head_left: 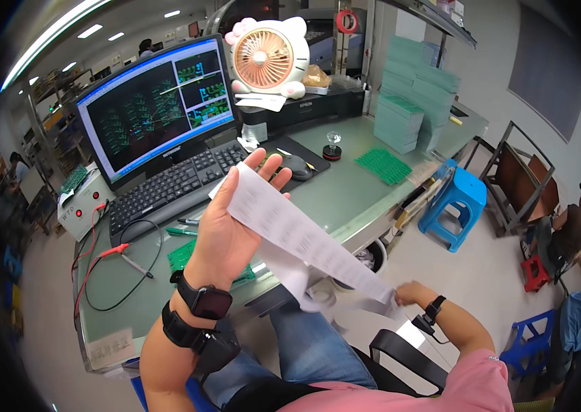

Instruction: Testing a panel of circuit boards using electronic probes and marking results.

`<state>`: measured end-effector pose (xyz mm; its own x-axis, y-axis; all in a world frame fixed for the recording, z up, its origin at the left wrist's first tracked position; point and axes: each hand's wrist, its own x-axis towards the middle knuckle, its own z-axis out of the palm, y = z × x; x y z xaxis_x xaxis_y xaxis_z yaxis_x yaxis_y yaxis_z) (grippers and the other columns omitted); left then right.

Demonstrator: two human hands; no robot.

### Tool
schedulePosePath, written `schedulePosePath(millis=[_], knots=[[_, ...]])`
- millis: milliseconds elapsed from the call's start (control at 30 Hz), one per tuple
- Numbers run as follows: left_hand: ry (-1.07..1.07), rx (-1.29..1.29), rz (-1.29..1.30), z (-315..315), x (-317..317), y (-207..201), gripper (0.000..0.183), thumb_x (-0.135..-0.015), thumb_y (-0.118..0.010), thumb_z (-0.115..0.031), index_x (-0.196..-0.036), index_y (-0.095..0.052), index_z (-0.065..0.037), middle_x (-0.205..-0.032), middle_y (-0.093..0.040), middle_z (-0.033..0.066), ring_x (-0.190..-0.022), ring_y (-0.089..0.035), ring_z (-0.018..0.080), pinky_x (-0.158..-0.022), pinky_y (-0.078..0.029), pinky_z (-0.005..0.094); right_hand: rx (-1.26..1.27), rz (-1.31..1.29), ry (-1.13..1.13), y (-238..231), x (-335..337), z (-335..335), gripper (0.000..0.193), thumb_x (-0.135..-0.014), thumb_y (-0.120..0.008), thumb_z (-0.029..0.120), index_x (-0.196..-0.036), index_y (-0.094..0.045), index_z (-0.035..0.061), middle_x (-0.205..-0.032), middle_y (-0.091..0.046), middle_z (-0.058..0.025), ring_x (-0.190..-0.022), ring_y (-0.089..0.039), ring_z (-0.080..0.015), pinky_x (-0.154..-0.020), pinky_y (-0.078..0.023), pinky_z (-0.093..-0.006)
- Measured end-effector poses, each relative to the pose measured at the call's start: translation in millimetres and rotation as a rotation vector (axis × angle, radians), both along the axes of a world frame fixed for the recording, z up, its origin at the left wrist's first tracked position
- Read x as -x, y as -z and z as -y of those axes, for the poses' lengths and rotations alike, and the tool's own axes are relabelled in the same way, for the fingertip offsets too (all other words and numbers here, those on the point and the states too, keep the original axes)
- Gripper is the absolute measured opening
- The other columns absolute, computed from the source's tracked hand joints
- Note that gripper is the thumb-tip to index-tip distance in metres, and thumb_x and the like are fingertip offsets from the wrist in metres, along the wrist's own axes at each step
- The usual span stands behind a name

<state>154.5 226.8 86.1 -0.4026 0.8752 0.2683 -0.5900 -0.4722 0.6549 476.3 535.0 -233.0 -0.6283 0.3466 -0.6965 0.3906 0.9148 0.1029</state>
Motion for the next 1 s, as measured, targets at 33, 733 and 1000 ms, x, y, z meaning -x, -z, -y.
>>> schedulePosePath(millis=[33, 733, 1000], knots=[[-0.033, -0.010, 0.002, 8, 3, -2, 0.048, -0.100, -0.043, -0.032, -0.141, -0.037, -0.009, -0.137, -0.049, 0.0086, -0.128, -0.045, 0.0252, -0.107, -0.038, 0.0439, 0.020, 0.029, 0.033, -4, 2, 6, 0.028, -0.076, -0.064, 0.015, -0.100, -0.072, 0.0276, -0.111, -0.068, -0.0045, -0.111, -0.060, -0.0265, -0.089, -0.049, -0.0426], [-0.102, 0.093, -0.237, 34, -14, -22, 0.051, -0.099, -0.046, -0.033, -0.135, -0.043, 0.001, -0.130, -0.055, 0.0151, -0.120, -0.053, 0.0276, -0.102, -0.043, 0.0402, 0.304, -0.693, -0.136, -98, 113, 83, 0.026, -0.076, -0.069, 0.026, -0.094, -0.068, 0.0069, -0.089, -0.067, -0.0144, -0.084, -0.064, -0.0337, -0.071, -0.050, -0.0425], [-0.081, 0.030, -0.192, 45, 0, -28, 0.049, -0.098, -0.048, -0.032, -0.136, -0.044, -0.001, -0.131, -0.054, 0.0145, -0.118, -0.055, 0.0271, -0.100, -0.044, 0.0400, 0.022, -0.140, -0.054, -6, 30, 11, 0.036, -0.077, -0.068, 0.033, -0.103, -0.066, 0.0083, -0.103, -0.066, -0.0140, -0.098, -0.064, -0.0310, -0.081, -0.051, -0.0437]])
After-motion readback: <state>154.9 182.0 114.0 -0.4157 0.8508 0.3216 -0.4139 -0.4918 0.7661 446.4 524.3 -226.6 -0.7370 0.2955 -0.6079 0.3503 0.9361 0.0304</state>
